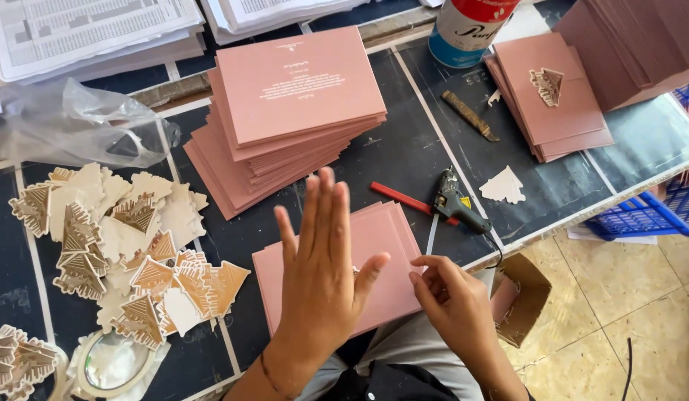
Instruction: Gluing decorative paper cutouts onto pink invitation cards using a hot glue gun.
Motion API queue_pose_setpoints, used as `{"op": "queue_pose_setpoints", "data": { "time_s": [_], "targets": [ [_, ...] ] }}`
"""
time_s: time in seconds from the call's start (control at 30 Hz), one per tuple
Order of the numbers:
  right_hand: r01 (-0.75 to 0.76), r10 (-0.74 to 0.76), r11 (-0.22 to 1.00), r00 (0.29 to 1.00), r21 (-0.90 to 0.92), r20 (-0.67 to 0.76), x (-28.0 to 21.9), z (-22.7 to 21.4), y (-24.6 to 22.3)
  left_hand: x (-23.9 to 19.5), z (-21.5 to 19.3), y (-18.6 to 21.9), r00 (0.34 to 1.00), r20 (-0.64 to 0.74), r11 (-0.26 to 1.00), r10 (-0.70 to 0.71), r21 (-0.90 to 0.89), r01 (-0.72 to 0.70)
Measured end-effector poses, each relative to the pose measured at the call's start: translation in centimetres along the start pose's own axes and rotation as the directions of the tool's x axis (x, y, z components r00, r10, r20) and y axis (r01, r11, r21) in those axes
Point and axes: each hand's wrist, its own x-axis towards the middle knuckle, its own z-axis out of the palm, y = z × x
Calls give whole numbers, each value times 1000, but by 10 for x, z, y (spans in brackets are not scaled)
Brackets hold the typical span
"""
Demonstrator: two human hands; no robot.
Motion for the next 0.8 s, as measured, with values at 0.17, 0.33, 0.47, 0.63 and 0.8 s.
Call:
{"op": "queue_pose_setpoints", "data": {
  "time_s": [0.17,0.33,0.47,0.63,0.8],
  "targets": [
    [15,-14,999,1000,32,-17,5,1,6,-21,99,-30,978,139,981,159,85,-171],
    [-63,58,994,997,-86,-54,15,-6,15,-19,111,-30,991,39,992,127,-35,-125],
    [-62,61,998,997,4,45,23,3,47,-11,108,-24,999,49,997,-5,-79,9],
    [-49,74,968,993,248,-95,28,25,70,9,29,1,998,59,716,-14,698,-31],
    [-53,71,980,994,191,-88,34,28,60,-24,98,-18,997,-63,998,35,-55,-39]
  ]
}}
